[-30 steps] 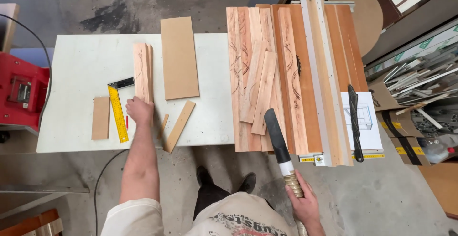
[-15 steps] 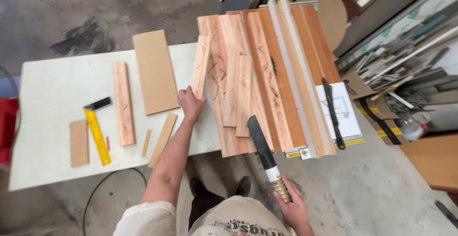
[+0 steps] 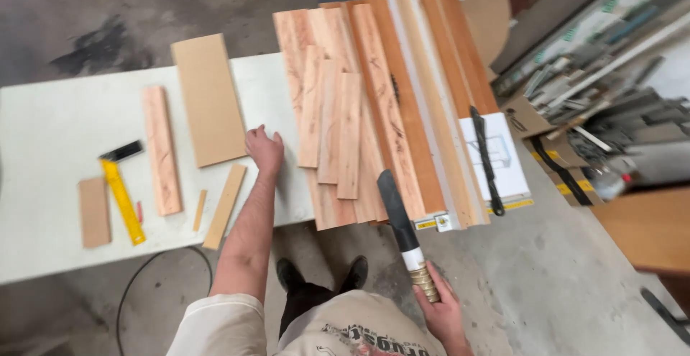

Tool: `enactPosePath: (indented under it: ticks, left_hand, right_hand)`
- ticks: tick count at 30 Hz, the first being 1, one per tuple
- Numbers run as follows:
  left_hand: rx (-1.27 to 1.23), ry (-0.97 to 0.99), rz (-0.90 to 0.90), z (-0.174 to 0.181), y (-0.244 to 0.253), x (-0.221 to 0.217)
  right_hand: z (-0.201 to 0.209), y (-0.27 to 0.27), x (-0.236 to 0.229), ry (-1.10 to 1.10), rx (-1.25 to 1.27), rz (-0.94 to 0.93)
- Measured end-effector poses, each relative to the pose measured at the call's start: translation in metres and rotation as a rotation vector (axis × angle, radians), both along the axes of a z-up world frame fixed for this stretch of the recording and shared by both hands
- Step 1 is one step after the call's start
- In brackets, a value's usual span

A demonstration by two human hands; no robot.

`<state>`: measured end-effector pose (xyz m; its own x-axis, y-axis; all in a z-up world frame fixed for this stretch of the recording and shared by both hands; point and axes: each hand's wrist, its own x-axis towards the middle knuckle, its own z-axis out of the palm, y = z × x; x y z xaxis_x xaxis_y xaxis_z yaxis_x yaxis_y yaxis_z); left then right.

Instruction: Cleaning sawdust from a workbench and various wooden boards using a shop vacuum nozzle.

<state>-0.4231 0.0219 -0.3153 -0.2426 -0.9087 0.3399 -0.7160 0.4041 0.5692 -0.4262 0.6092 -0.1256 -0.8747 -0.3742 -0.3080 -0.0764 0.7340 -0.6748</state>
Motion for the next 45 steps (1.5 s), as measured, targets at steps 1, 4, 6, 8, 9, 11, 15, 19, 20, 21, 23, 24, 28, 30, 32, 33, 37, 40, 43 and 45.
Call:
enactPosePath:
  ticks: [1,4,6,8,9,11,15,19,20,21,23,24,28,30,32,33,37,40,43,45]
  left_hand:
    - [-0.004,-0.010,0.031,0.006,-0.015,0.034]
    - [-0.043,-0.461,0.332,0.009,-0.052,0.126]
    - [0.155,-0.462,0.519,-0.007,-0.074,0.190]
    - [0.175,-0.429,0.458,0.004,-0.077,0.227]
    - [0.193,-0.393,0.386,0.010,-0.079,0.243]
    - [0.276,-0.434,0.416,0.024,-0.086,0.254]
    - [0.459,-0.298,0.373,0.031,-0.096,0.271]
    - [0.312,-0.131,0.406,0.057,-0.075,0.252]
    - [0.290,-0.057,0.393,0.068,-0.068,0.241]
    - [0.268,0.016,0.380,0.079,-0.059,0.230]
    - [0.240,0.103,0.306,0.079,-0.054,0.189]
    - [0.212,0.188,0.241,0.080,-0.051,0.168]
    - [0.440,0.227,0.081,0.111,-0.027,0.066]
    - [0.351,0.044,-0.008,0.048,-0.026,0.012]
    - [0.412,0.021,-0.058,0.054,-0.011,-0.018]
    - [0.467,-0.010,-0.096,0.057,-0.002,-0.034]
    - [0.483,0.031,-0.146,0.041,-0.006,-0.065]
    - [0.610,0.083,-0.191,0.060,-0.005,-0.065]
    - [0.575,0.097,-0.239,0.052,-0.014,-0.071]
    - [0.585,0.100,-0.278,0.050,-0.017,-0.075]
  right_hand:
    - [0.006,-0.007,-0.003,-0.010,-0.004,0.031]
    - [0.020,-0.026,-0.005,-0.010,0.059,0.025]
    - [0.025,-0.039,-0.004,-0.019,0.024,0.036]
    - [0.027,-0.053,-0.001,-0.053,0.045,0.052]
    - [0.029,-0.060,0.002,-0.084,0.067,0.057]
    - [0.026,-0.071,0.008,-0.084,0.083,0.077]
    - [0.032,-0.087,0.025,-0.084,0.028,0.141]
    - [0.013,-0.076,0.035,-0.014,0.034,0.185]
    - [0.018,-0.077,0.040,-0.059,0.060,0.132]
    - [0.023,-0.077,0.044,-0.105,0.086,0.079]
    - [0.019,-0.069,0.048,-0.080,0.060,0.075]
    - [0.017,-0.065,0.049,-0.057,0.035,0.078]
    - [0.025,-0.060,0.050,-0.132,0.096,0.013]
    - [0.025,-0.054,0.049,-0.116,0.068,-0.016]
    - [0.018,-0.040,0.050,-0.064,0.036,-0.012]
    - [0.014,-0.033,0.051,-0.021,0.000,0.006]
    - [0.011,-0.009,0.049,-0.028,-0.007,-0.069]
    - [0.003,0.008,0.045,-0.081,0.071,-0.096]
    - [-0.005,0.017,0.038,-0.033,-0.025,-0.073]
    - [-0.011,0.021,0.030,-0.015,0.015,-0.038]
